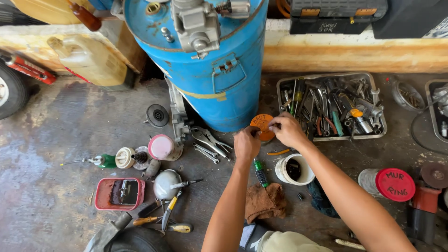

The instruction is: Repairing and assembling motorcycle engine components using various hand tools

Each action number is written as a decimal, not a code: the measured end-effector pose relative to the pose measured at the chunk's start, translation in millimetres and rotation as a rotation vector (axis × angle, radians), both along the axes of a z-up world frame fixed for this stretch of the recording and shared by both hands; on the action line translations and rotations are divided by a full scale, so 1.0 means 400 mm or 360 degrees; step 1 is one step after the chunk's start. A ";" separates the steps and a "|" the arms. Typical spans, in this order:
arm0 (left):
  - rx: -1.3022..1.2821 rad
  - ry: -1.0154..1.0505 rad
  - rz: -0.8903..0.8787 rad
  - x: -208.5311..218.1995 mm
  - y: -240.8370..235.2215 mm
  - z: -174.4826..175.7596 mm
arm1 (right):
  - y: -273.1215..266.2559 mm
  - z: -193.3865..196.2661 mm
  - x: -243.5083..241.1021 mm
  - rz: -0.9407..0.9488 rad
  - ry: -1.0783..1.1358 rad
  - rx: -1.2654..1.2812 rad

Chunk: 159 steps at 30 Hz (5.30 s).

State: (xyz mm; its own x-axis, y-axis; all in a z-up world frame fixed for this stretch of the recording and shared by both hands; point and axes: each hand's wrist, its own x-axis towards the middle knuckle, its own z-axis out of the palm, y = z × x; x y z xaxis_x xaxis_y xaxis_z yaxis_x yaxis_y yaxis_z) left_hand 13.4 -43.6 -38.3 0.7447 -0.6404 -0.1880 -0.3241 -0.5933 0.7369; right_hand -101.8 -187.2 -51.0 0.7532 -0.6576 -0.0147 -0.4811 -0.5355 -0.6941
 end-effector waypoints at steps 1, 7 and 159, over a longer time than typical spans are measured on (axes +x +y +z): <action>0.0011 0.0008 0.0001 -0.003 0.003 0.006 | 0.003 0.001 0.003 0.0001 0.0008 0.0011; 0.0128 -0.0065 -0.0093 -0.008 -0.001 0.028 | -0.002 -0.021 0.004 0.0052 0.0031 -0.0050; 0.0400 0.0071 -0.1419 -0.505 0.123 0.330 | 0.264 0.248 -0.749 -0.0130 -0.0696 0.0045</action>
State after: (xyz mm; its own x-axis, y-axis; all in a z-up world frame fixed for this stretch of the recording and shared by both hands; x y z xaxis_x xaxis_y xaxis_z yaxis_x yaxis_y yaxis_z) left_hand -188.5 5.5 93.5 -0.0146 -0.9095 -0.4155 -0.7118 -0.2824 0.6431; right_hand -401.6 -81.8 48.3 0.6384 -0.7190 0.2748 -0.1790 -0.4859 -0.8555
